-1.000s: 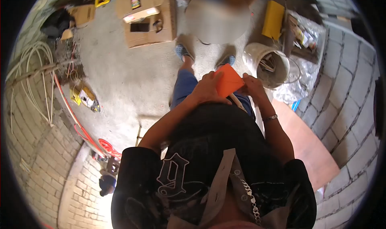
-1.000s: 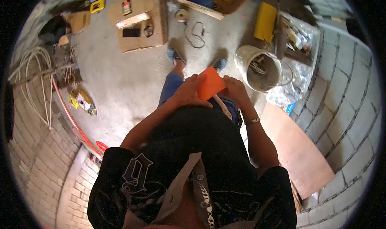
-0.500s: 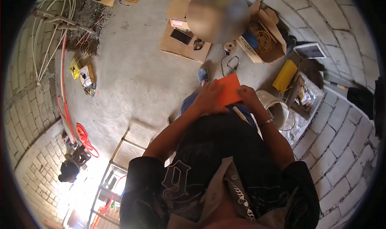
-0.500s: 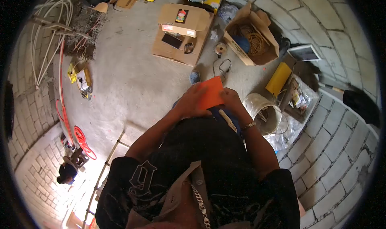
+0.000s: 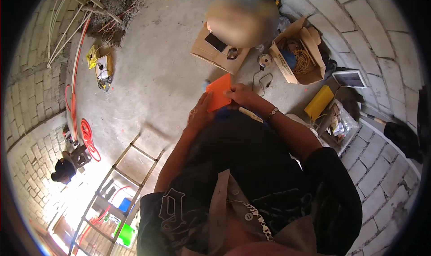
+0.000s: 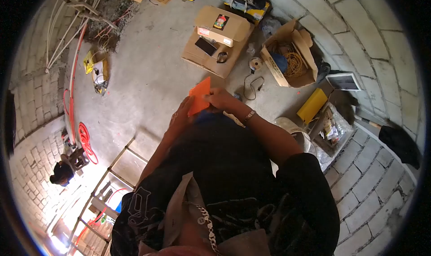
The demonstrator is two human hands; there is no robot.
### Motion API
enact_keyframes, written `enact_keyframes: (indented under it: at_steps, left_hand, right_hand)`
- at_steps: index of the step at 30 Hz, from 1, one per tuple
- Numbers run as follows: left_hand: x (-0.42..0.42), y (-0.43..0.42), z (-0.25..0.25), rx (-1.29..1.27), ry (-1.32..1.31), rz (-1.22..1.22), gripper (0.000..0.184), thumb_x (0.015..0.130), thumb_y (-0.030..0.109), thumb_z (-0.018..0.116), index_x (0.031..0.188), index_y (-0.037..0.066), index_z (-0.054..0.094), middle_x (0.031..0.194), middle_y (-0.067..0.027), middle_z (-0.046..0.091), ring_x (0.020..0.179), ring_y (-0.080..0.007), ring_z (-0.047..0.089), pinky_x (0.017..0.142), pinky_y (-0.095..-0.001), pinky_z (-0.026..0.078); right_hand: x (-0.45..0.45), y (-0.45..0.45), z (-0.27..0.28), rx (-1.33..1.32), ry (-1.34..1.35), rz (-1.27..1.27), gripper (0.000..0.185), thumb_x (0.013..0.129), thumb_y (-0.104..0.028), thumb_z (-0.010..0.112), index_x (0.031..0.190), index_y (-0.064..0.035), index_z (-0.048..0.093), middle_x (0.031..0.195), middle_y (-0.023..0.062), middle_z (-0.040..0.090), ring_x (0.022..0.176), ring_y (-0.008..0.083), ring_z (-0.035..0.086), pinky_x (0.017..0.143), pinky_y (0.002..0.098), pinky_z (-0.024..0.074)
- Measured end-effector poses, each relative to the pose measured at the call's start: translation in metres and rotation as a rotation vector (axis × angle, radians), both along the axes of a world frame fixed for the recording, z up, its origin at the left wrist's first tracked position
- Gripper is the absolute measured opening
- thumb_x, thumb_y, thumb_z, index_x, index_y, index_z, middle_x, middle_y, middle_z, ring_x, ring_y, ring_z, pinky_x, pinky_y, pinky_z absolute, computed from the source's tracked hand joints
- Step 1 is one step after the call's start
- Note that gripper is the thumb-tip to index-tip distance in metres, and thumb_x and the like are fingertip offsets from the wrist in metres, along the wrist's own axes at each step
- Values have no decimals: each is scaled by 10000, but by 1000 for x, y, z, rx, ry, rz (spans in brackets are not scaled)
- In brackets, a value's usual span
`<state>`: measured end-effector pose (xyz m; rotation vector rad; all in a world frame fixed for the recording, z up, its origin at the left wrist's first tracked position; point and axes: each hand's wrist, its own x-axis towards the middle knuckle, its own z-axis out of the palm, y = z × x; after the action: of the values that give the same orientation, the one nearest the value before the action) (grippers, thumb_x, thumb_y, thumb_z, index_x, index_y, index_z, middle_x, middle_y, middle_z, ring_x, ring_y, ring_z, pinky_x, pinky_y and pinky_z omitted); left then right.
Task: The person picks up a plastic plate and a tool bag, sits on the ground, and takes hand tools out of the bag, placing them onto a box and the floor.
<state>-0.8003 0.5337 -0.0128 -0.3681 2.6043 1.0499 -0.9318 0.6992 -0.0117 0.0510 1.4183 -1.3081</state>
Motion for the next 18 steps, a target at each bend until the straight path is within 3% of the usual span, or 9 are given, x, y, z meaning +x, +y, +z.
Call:
enact_keyframes:
  at_steps: [2,5,9,10,11,14,15,17,18]
  left_hand:
    - [4,-22,-5,-4,-15,27,654,798,278,669,1362,99,389,1400,-165,383,1226,-345,447,970,-433,416]
    - [11,-59,-23,-2,126,59,586,825,270,635,1346,108,418,1361,-170,428,1200,-335,473,935,-432,436]
    - [5,-139,-32,64,-162,186,434,879,327,550,1231,75,519,1093,-204,592,1046,-349,571,856,-441,463]
    - [1,-168,-39,14,-258,198,404,895,350,522,1173,60,561,981,-208,635,983,-362,598,823,-445,470]
    - [-2,-201,-47,28,-244,207,404,895,350,522,1173,60,561,981,-208,635,983,-362,598,823,-445,470]
    - [32,-287,-63,167,-138,330,395,910,384,501,1071,43,619,858,-211,646,851,-353,635,772,-400,485]
    - [38,-316,-61,227,-91,446,398,911,388,509,1051,36,633,843,-191,658,808,-302,641,748,-372,485]
    - [41,-359,-44,316,52,628,417,909,391,540,1010,3,654,817,-126,684,737,-141,609,701,-304,477]
    - [43,-381,-44,314,48,667,412,906,379,553,995,-10,655,814,-108,684,745,-121,596,698,-298,474]
  right_hand:
    - [-8,-23,3,26,28,134,305,904,-283,544,953,14,593,789,98,644,626,140,631,566,258,521]
    - [-16,-67,3,26,46,186,349,929,-335,507,920,6,583,753,100,643,617,145,629,558,269,517]
    - [-23,-146,5,13,-32,102,413,951,-393,452,886,-4,574,709,104,636,608,149,628,544,272,506]
    - [-29,-167,0,31,38,84,442,952,-409,421,876,-1,570,709,111,642,586,162,631,529,275,509]
    - [-35,-186,-8,52,103,75,471,953,-425,389,865,2,566,709,119,648,564,175,634,515,278,512]
    - [-53,-230,-43,283,311,167,421,911,-402,479,868,5,581,680,97,646,569,165,640,508,280,510]
    - [-58,-237,-50,352,377,211,355,884,-355,541,854,-4,582,661,91,641,563,182,642,508,293,511]
    - [-72,-221,-99,170,1101,570,206,776,-231,638,792,-34,579,619,93,616,547,229,638,503,322,512]
    - [-72,-211,-116,179,1099,573,206,776,-231,638,792,-34,579,619,93,616,547,229,638,503,322,512]
